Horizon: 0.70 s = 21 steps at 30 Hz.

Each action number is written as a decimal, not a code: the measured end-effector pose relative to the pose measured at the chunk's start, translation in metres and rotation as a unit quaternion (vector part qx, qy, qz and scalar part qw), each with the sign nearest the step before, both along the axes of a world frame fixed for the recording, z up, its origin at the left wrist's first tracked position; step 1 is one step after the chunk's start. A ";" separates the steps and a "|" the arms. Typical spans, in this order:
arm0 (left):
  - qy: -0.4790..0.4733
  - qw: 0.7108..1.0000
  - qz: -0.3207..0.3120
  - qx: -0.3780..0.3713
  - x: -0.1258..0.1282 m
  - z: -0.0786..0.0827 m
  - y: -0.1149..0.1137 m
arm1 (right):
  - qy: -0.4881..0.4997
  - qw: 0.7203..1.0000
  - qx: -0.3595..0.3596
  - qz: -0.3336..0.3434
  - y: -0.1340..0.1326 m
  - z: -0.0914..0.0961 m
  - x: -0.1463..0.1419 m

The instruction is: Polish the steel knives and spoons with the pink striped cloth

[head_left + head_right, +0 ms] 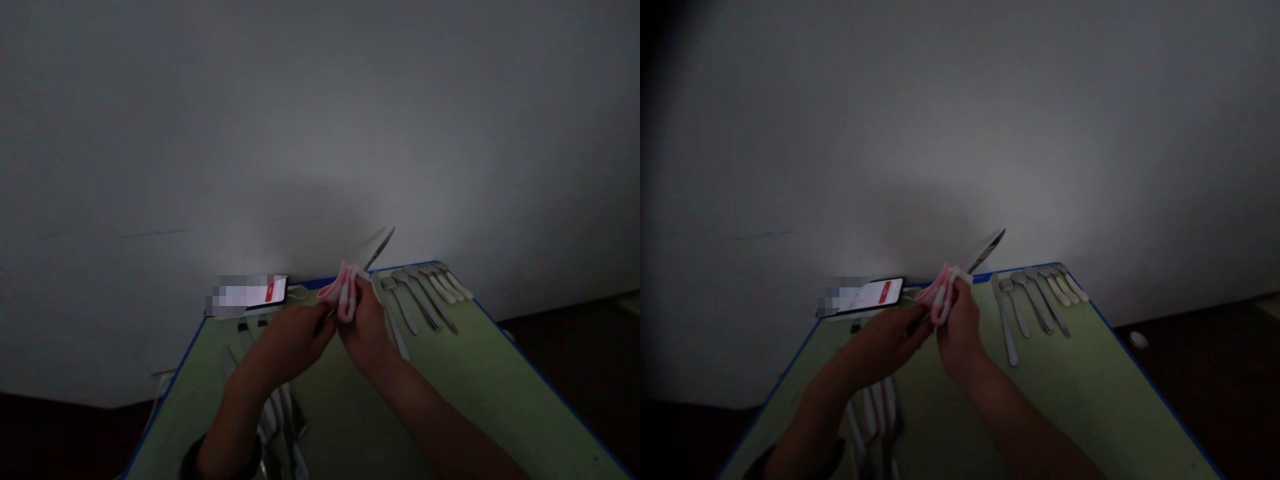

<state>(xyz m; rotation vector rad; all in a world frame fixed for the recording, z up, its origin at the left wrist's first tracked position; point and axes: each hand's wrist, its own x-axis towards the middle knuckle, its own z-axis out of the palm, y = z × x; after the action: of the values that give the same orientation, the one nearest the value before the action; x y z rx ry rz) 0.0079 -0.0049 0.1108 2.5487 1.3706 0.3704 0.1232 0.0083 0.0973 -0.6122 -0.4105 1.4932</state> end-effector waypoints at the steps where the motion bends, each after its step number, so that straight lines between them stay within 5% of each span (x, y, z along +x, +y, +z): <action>1: 0.003 1.000 0.002 -0.013 0.000 -0.001 -0.001 | 0.003 1.000 -0.011 0.005 0.000 0.000 0.000; 7: 0.002 0.993 -0.004 -0.122 -0.008 -0.002 -0.012 | 0.035 0.999 -0.037 -0.007 0.017 -0.001 0.022; 13: 0.008 0.989 0.000 -0.145 -0.014 0.006 -0.014 | 0.053 0.998 -0.019 -0.021 0.030 0.001 0.047; 21: 0.040 0.974 -0.002 -0.223 -0.012 0.002 -0.013 | 0.056 0.997 -0.042 -0.019 0.017 0.008 0.040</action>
<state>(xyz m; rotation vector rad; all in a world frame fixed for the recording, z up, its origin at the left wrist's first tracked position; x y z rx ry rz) -0.0039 -0.0180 0.1126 2.2115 1.2981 -0.0446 0.1634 0.0250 0.1055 -0.5967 -0.2499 1.5052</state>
